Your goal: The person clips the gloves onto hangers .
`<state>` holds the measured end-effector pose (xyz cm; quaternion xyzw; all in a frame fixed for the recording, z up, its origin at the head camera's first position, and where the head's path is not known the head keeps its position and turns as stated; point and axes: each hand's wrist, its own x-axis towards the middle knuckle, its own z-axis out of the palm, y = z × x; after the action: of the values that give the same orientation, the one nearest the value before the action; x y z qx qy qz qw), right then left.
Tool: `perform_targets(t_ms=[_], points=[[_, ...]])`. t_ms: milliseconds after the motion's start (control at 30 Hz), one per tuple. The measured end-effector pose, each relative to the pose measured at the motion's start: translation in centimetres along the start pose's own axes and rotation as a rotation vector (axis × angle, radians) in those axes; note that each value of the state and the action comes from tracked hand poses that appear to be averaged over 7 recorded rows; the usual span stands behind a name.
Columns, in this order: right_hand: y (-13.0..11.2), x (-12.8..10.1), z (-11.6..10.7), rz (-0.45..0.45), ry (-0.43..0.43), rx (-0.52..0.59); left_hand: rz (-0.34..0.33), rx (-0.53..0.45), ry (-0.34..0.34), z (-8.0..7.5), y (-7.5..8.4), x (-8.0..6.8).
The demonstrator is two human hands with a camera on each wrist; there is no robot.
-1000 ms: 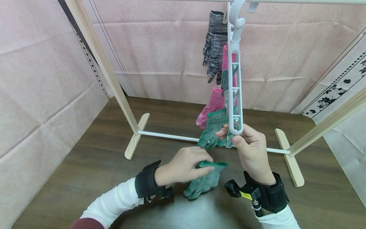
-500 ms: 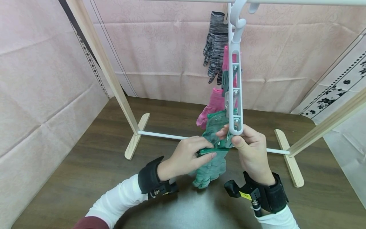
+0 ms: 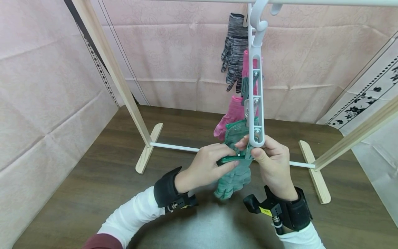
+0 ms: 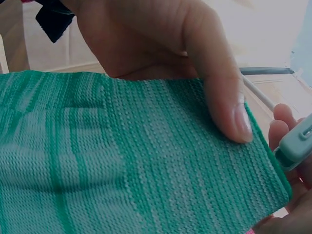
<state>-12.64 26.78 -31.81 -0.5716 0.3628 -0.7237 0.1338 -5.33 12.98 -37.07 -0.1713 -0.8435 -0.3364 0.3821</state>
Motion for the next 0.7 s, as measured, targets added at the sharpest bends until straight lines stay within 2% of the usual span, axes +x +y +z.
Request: perform_targets(t_ms=[333, 700], points=[[0.42, 0.48, 0.25, -0.068, 0.003, -0.061, -0.027, -0.017, 0.001, -0.09, -0.19, 0.40], [0.95, 0.76, 0.39, -0.106, 0.022, -0.088, -0.012, -0.045, -0.025, -0.43, -0.27, 0.74]])
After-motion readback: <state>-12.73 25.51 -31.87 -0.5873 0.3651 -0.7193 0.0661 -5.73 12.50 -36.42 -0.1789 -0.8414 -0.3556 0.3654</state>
